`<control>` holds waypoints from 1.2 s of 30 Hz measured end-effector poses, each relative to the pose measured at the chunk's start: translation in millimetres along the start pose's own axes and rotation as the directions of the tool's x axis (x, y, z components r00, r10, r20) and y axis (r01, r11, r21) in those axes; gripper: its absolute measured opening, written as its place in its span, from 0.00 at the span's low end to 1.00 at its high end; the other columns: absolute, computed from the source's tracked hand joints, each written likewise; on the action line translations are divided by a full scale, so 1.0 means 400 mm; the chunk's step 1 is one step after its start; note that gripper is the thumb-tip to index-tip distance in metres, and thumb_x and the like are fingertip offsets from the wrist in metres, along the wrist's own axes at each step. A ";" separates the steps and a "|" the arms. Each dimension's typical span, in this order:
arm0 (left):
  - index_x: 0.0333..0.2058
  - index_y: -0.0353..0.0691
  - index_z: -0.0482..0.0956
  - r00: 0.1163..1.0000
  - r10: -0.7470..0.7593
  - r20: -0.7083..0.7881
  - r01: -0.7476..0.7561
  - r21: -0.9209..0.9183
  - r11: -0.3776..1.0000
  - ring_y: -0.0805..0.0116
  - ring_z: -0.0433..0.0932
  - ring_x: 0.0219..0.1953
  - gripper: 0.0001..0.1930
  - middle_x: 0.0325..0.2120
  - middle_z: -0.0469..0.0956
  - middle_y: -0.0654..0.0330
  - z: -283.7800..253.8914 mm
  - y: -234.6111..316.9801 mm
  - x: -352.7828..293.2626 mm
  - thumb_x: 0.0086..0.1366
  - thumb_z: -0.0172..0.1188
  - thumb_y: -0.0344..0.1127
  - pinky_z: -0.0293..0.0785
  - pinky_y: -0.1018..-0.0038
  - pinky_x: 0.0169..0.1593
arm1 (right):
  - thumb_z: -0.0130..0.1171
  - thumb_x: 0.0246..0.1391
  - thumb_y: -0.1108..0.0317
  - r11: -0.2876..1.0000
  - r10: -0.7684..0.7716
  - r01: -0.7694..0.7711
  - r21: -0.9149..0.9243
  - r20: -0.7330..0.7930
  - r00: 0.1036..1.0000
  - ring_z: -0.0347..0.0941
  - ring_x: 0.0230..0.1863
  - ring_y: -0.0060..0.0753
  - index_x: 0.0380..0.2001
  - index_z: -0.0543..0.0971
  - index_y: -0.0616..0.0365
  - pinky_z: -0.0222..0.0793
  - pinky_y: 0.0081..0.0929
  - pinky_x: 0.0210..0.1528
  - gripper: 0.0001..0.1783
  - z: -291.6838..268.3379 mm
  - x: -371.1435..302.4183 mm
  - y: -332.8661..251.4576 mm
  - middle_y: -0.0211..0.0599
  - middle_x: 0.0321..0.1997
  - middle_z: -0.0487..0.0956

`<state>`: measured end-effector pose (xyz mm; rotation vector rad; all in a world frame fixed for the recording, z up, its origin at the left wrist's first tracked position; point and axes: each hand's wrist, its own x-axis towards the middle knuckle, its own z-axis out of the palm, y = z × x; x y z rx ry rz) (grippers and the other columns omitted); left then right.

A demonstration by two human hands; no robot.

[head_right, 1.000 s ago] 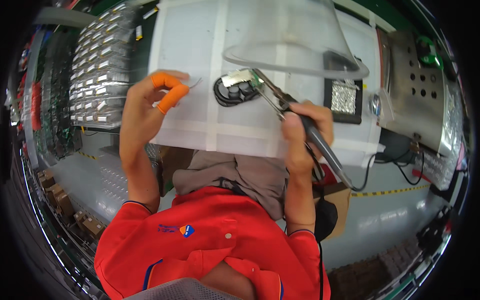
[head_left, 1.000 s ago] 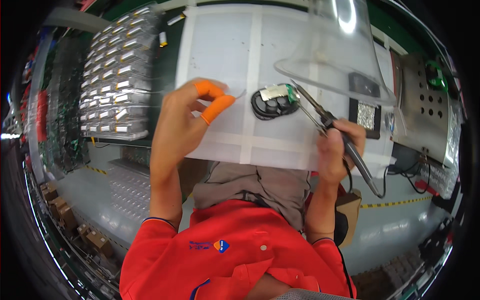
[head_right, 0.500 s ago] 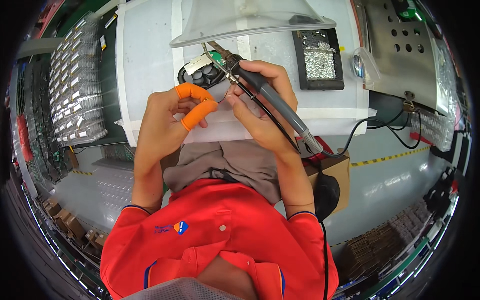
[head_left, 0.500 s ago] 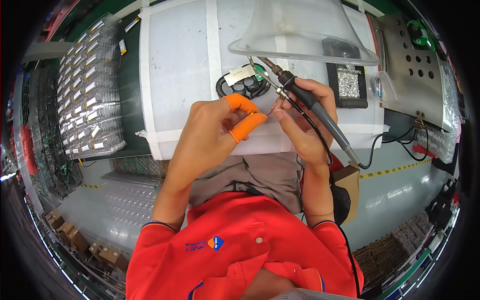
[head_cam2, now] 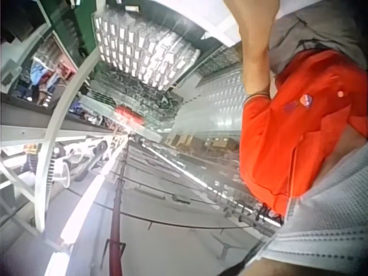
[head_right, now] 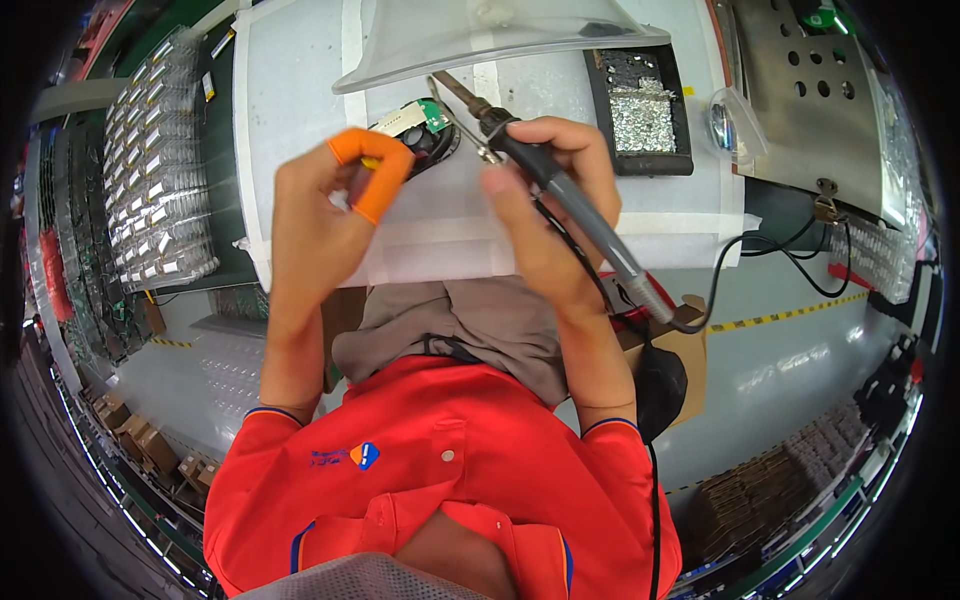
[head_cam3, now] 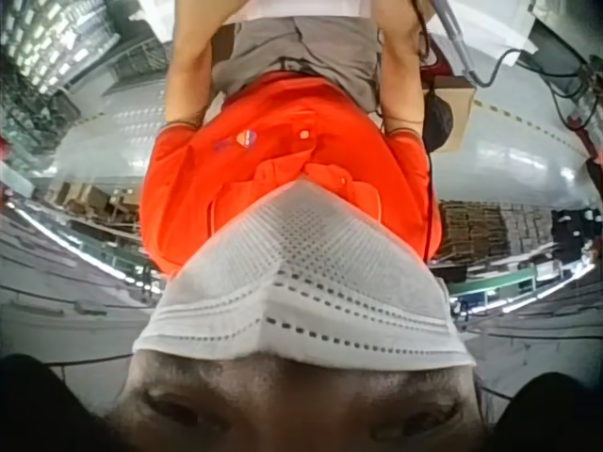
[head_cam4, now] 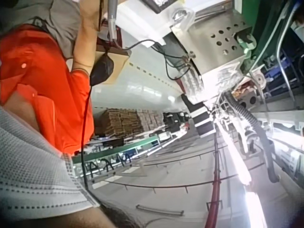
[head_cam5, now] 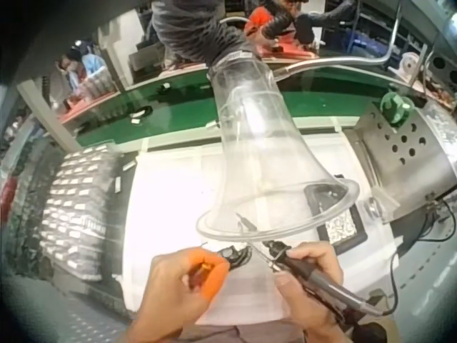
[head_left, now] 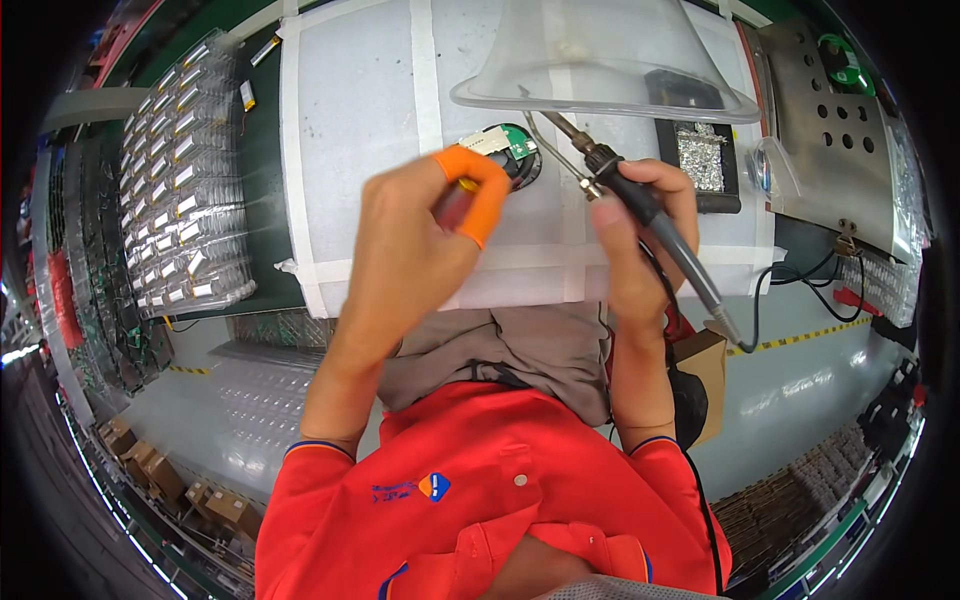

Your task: Soldering electronic components onto circuit boards at an assembly station.

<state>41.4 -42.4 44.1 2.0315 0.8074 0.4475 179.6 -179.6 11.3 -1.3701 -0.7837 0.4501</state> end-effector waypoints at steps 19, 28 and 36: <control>0.31 0.32 0.81 0.962 0.272 0.023 -0.266 0.300 0.916 0.57 0.76 0.28 0.07 0.29 0.78 0.51 0.002 -0.043 0.096 0.51 0.64 0.20 0.72 0.69 0.34 | 0.58 0.55 0.79 0.973 -0.022 0.047 0.226 -0.112 0.993 0.62 0.23 0.11 0.33 0.68 0.61 0.57 0.13 0.26 0.08 0.000 0.026 0.046 0.28 0.24 0.71; 0.31 0.32 0.81 0.960 0.281 0.015 -0.273 0.291 0.917 0.61 0.75 0.26 0.07 0.26 0.77 0.53 0.005 -0.050 0.095 0.51 0.64 0.20 0.71 0.70 0.33 | 0.58 0.55 0.78 0.975 -0.073 0.087 0.203 -0.077 0.994 0.60 0.21 0.11 0.34 0.68 0.62 0.54 0.13 0.23 0.09 0.007 0.027 0.046 0.26 0.21 0.69; 0.32 0.33 0.82 0.964 0.263 0.035 -0.259 0.338 0.905 0.61 0.75 0.27 0.07 0.27 0.79 0.52 0.002 -0.047 0.091 0.52 0.65 0.23 0.71 0.68 0.34 | 0.57 0.52 0.75 0.980 -0.061 0.096 0.176 -0.197 0.978 0.53 0.20 0.14 0.33 0.67 0.58 0.50 0.15 0.23 0.09 0.009 0.023 0.040 0.26 0.21 0.62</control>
